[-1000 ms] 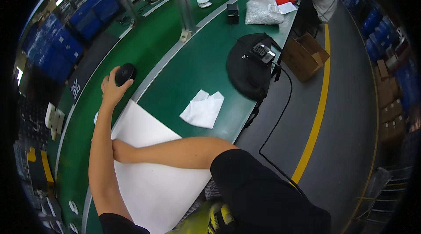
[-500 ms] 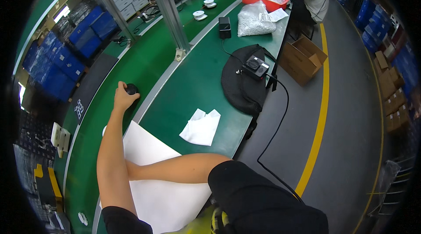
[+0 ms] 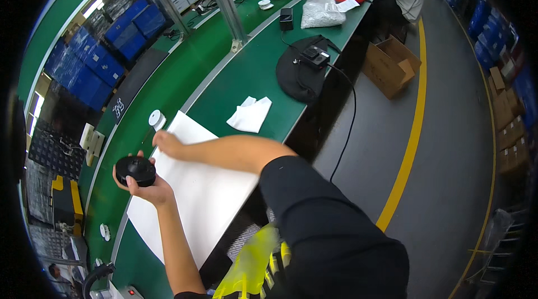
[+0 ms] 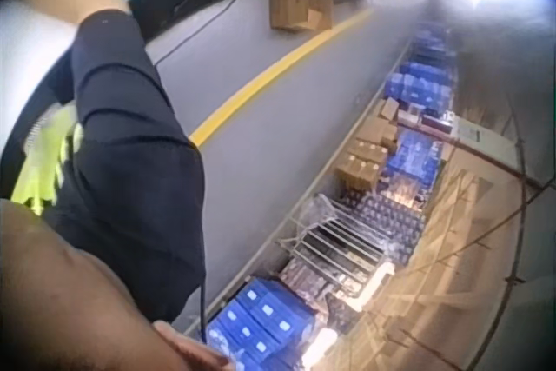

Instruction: The person assembles device components by picking up round bases and inner modules from the conveyor line, fitting and pressing the parts together by hand, and placing the assembled units back onto the conveyor belt.

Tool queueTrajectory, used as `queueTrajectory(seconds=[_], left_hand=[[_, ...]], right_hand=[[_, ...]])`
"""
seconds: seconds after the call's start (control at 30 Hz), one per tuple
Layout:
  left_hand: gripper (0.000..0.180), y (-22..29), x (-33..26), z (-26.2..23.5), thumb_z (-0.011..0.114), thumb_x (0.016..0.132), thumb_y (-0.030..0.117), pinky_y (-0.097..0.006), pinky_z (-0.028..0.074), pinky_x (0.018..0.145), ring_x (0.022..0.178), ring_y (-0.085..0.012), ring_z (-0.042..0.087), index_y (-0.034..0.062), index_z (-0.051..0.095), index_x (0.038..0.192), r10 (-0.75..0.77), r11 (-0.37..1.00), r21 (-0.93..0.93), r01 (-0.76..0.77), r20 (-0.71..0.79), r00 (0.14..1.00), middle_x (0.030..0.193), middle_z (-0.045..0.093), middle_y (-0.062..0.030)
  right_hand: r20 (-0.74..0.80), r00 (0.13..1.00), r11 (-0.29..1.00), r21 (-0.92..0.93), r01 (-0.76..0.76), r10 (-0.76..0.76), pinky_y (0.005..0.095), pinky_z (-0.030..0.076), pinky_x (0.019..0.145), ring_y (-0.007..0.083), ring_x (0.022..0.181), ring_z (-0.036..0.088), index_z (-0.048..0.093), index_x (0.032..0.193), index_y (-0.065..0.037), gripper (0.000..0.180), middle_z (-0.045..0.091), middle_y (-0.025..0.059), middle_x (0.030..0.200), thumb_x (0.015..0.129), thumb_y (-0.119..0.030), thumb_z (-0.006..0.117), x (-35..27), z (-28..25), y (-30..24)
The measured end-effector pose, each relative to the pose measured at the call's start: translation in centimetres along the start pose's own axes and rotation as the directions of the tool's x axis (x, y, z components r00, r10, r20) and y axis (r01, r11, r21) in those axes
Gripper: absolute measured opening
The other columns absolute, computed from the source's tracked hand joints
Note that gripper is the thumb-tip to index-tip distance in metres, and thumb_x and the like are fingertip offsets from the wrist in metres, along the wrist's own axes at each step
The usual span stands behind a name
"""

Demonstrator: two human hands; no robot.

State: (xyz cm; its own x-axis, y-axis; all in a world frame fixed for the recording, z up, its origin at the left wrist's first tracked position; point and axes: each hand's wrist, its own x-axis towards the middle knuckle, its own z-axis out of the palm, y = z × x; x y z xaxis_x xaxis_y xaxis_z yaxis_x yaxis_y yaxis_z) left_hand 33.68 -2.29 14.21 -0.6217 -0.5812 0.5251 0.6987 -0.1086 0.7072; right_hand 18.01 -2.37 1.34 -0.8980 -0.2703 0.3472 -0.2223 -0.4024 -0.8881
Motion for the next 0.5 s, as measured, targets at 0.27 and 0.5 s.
queueTrajectory(seconds=[0.27,0.5], left_hand=[[0.068,-5.9,-1.1,-4.8,0.066,0.085,0.032,-0.036,0.054,0.067,0.104,-0.0250,0.059,0.0208,0.034,0.143,-0.402,0.891,0.295,0.345,0.159,0.902,0.124,0.047,-0.0111],[0.093,-9.6,-3.8,-5.0,0.076,0.076,0.053,-0.034,0.053,0.072,0.105,-0.0234,0.058,0.0188,0.028,0.148,-0.438,0.853,0.422,0.308,0.259,0.861,0.123,0.049,-0.0120]], right_hand=[[-0.020,0.997,0.697,-0.716,0.040,-0.077,0.0397,0.052,0.074,0.0286,0.081,0.067,0.064,0.097,-0.006,0.021,0.069,0.0149,0.092,0.091,-0.025,0.056,1.3,-20.4,-15.7],[-0.243,0.897,0.083,-0.970,-0.229,-0.369,0.0530,0.051,0.081,0.0415,0.089,0.066,0.062,0.098,-0.007,0.024,0.069,0.0205,0.091,0.087,-0.027,0.056,9.7,-42.9,-20.2]])
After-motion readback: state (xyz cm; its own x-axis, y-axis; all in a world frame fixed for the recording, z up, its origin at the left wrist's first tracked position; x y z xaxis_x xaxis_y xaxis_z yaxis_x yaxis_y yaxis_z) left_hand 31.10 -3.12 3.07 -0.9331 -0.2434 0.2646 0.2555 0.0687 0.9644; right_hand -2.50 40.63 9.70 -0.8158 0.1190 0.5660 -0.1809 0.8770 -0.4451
